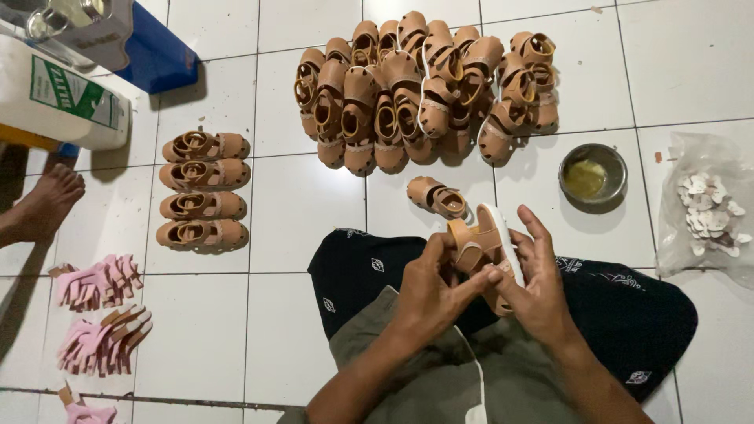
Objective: The person sits on a tiled floor assembling children's sandals, pressing and fitting straps and soles together by hand and dipping fingers into a small bowl of glue between steps. Finished sandals are placed into rows on the floor alongside a large batch of completed pairs.
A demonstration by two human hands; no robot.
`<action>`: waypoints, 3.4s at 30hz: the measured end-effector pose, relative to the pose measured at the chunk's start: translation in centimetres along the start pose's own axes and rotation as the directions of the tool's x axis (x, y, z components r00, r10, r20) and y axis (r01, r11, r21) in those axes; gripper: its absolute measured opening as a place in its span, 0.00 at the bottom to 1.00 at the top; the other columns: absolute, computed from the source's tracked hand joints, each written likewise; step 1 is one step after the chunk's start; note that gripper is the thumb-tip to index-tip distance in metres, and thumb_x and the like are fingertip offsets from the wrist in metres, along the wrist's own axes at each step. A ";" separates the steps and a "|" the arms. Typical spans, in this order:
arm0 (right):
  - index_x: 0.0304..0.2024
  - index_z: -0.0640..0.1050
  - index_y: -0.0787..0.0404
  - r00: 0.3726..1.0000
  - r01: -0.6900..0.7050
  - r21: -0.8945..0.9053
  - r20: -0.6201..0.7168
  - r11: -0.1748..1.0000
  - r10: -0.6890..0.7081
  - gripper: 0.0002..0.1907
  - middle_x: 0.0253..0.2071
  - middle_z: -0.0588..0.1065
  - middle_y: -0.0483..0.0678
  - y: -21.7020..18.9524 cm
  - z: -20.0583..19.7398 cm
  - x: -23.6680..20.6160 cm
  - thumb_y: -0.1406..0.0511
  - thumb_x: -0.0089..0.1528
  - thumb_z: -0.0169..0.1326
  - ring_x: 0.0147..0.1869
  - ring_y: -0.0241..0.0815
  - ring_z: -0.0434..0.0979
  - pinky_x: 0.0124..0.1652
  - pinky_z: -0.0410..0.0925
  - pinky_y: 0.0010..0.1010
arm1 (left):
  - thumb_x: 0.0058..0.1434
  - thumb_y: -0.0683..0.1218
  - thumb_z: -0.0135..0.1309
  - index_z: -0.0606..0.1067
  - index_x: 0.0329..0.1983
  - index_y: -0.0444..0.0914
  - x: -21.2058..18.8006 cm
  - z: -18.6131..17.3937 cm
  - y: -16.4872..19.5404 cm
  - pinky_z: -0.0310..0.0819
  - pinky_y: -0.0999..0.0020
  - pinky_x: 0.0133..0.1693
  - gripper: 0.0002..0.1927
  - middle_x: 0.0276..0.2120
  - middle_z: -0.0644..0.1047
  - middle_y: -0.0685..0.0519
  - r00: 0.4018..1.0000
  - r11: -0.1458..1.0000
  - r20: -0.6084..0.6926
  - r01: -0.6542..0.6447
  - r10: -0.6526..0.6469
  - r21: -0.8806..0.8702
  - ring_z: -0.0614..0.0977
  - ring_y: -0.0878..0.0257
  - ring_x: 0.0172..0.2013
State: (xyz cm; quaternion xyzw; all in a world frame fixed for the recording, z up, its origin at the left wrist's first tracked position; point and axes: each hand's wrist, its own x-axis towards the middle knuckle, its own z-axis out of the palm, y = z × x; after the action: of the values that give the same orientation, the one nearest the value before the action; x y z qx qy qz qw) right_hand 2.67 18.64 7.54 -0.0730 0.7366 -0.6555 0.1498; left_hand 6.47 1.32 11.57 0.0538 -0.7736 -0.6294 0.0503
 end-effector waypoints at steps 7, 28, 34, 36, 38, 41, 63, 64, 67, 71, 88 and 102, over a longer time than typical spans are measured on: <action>0.77 0.48 0.60 0.989 -0.131 0.160 0.085 0.978 0.118 0.49 0.66 0.69 0.66 0.4 0.3 -0.1 0.62 0.59 0.57 0.65 0.49 0.73 0.58 0.68 0.38 | 0.66 0.49 0.56 0.78 0.40 0.32 0.8 -0.8 -0.7 0.72 0.76 0.29 0.13 0.26 0.80 0.55 0.987 0.979 0.050 0.156 -0.151 -0.131 0.77 0.74 0.28; 0.51 0.69 0.66 0.770 0.614 -0.458 0.169 0.643 -0.615 0.21 0.46 0.79 0.58 0.6 0.5 0.1 0.75 0.59 0.62 0.50 0.48 0.84 0.43 0.79 0.32 | 0.73 0.50 0.52 0.75 0.26 0.33 1.9 1.7 -5.6 0.60 0.74 0.16 0.21 0.17 0.73 0.55 0.956 0.866 0.096 0.293 -0.278 -0.406 0.71 0.72 0.14; 0.44 0.66 0.63 0.660 0.704 -0.495 0.194 0.509 -0.725 0.19 0.44 0.79 0.60 -0.1 -1.1 -1.1 0.77 0.58 0.63 0.49 0.53 0.84 0.46 0.78 0.36 | 0.72 0.51 0.52 0.76 0.30 0.34 2.1 3.6 -5.4 0.58 0.76 0.16 0.18 0.19 0.73 0.57 0.928 0.774 0.138 0.365 -0.345 -0.518 0.68 0.74 0.14; 0.45 0.66 0.64 0.658 0.711 -0.459 0.167 0.532 -0.735 0.20 0.44 0.79 0.58 -0.4 -0.7 -1.9 0.75 0.59 0.64 0.49 0.49 0.84 0.46 0.78 0.34 | 0.72 0.52 0.50 0.78 0.32 0.34 3.1 3.4 -4.9 0.58 0.77 0.16 0.19 0.19 0.74 0.57 0.923 0.760 0.117 0.370 -0.367 -0.535 0.68 0.74 0.14; 0.47 0.66 0.65 0.714 0.653 -0.446 0.092 0.612 -0.694 0.21 0.44 0.79 0.57 -0.7 -0.6 -2.4 0.74 0.59 0.64 0.49 0.46 0.85 0.46 0.79 0.32 | 0.74 0.53 0.49 0.77 0.34 0.34 3.5 2.3 -4.4 0.56 0.77 0.15 0.19 0.19 0.71 0.57 0.930 0.777 0.133 0.359 -0.342 -0.517 0.66 0.75 0.14; 0.53 0.66 0.67 0.836 0.477 -0.400 -0.068 0.783 -0.544 0.24 0.44 0.80 0.57 -1.1 -0.8 -2.6 0.76 0.59 0.62 0.50 0.46 0.84 0.49 0.78 0.32 | 0.72 0.53 0.47 0.78 0.38 0.36 3.6 1.6 -3.6 0.57 0.77 0.16 0.17 0.25 0.77 0.58 0.926 0.768 0.186 0.376 -0.328 -0.519 0.69 0.74 0.16; 0.66 0.60 0.70 0.926 0.353 -0.226 -0.054 0.908 -0.374 0.32 0.47 0.80 0.59 -2.9 -1.1 0.2 0.77 0.63 0.58 0.53 0.42 0.83 0.51 0.79 0.30 | 0.75 0.52 0.48 0.77 0.35 0.32 2.2 0.4 -1.2 0.64 0.72 0.27 0.20 0.22 0.72 0.57 0.978 0.972 0.151 0.167 -0.142 -0.164 0.69 0.74 0.26; 0.66 0.60 0.70 0.923 0.360 -0.210 -0.064 0.909 -0.380 0.31 0.47 0.80 0.59 -2.9 -0.9 0.3 0.77 0.63 0.57 0.53 0.42 0.83 0.51 0.79 0.29 | 0.75 0.52 0.48 0.77 0.36 0.32 2.1 0.4 -1.0 0.63 0.72 0.27 0.19 0.22 0.72 0.57 0.977 0.970 0.157 0.168 -0.142 -0.174 0.68 0.74 0.26; 0.66 0.61 0.68 0.917 0.366 -0.219 -0.079 0.905 -0.390 0.31 0.47 0.80 0.59 -2.8 -0.6 0.3 0.78 0.64 0.57 0.53 0.42 0.83 0.49 0.79 0.29 | 0.74 0.51 0.47 0.78 0.37 0.33 2.1 0.3 -0.7 0.61 0.73 0.25 0.18 0.21 0.72 0.58 0.975 0.969 0.175 0.170 -0.138 -0.182 0.68 0.75 0.24; 0.70 0.58 0.68 0.906 0.380 -0.298 -0.073 0.876 -0.418 0.35 0.50 0.78 0.60 -2.4 -0.8 0.4 0.77 0.64 0.58 0.55 0.42 0.82 0.52 0.78 0.29 | 0.74 0.51 0.48 0.78 0.36 0.33 2.2 0.4 -1.0 0.61 0.72 0.22 0.18 0.19 0.72 0.58 0.976 0.987 0.187 0.131 -0.112 -0.093 0.68 0.75 0.21; 0.76 0.49 0.60 0.971 -0.221 0.635 0.074 0.740 0.227 0.41 0.64 0.69 0.66 1.2 -1.0 0.7 0.69 0.64 0.52 0.65 0.51 0.73 0.59 0.70 0.42 | 0.74 0.52 0.51 0.74 0.57 0.35 3.8 -1.5 -4.9 0.73 0.73 0.43 0.18 0.42 0.77 0.48 0.968 0.901 -0.197 0.058 -0.156 -0.429 0.77 0.67 0.41; 0.76 0.58 0.60 0.996 -0.051 -0.089 -0.071 0.995 0.045 0.47 0.45 0.82 0.57 1.8 -0.1 3.0 0.59 0.60 0.65 0.48 0.44 0.82 0.51 0.76 0.35 | 0.66 0.60 0.56 0.63 0.66 0.41 2.6 1.7 -8.3 0.77 0.62 0.53 0.32 0.54 0.74 0.47 0.986 0.559 0.136 0.169 -0.101 -0.812 0.81 0.58 0.52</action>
State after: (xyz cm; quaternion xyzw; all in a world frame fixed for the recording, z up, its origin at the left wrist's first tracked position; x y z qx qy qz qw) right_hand -0.10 18.09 5.41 -0.0393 0.7720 -0.6195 0.1365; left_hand 3.86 0.87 3.13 0.0601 -0.3884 -0.9195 -0.0072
